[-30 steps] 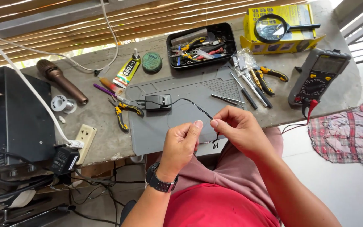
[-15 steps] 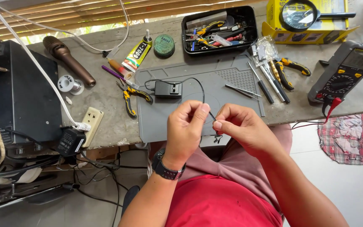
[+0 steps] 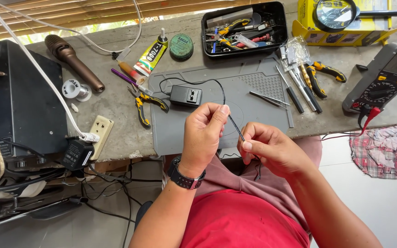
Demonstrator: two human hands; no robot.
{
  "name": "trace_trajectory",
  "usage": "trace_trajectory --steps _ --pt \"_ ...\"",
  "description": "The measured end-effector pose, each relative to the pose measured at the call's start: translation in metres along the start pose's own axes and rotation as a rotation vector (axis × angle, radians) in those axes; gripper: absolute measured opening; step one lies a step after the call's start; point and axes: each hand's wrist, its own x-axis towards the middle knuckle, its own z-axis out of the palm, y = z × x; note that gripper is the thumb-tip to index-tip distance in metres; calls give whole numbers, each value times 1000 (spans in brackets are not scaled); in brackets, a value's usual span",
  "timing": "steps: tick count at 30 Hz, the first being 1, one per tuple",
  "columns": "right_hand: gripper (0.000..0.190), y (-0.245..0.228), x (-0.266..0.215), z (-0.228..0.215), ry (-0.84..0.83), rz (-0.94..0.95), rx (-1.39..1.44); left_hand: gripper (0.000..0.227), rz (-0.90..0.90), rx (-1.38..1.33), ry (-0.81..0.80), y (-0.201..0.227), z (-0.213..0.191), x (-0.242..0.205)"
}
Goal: The person holds a black power adapter and uses tweezers to strip the insulation from the end of its wire. They then twist the exposed wires together by hand.
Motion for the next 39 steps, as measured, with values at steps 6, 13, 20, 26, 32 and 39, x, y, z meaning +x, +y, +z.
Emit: trace_trajectory --steps 6,13,20,26,32,39 --pt "16 -3 -14 1 -22 -12 -15 23 -21 -54 75 9 -2 3" --pt "16 -13 -17 14 14 -89 -147 25 -88 -139 49 15 1 -8" --pt "17 -17 -11 18 56 -103 -157 17 -154 -13 -186 21 -1 -31" --pt "16 -19 -6 29 83 -124 -165 13 -131 5 -98 4 0 -26" --pt "11 -3 -9 19 110 -121 -123 15 -142 -135 8 5 -1 -14" --pt "11 -2 -13 11 123 -91 -140 17 -119 -162 51 -7 -1 -3"
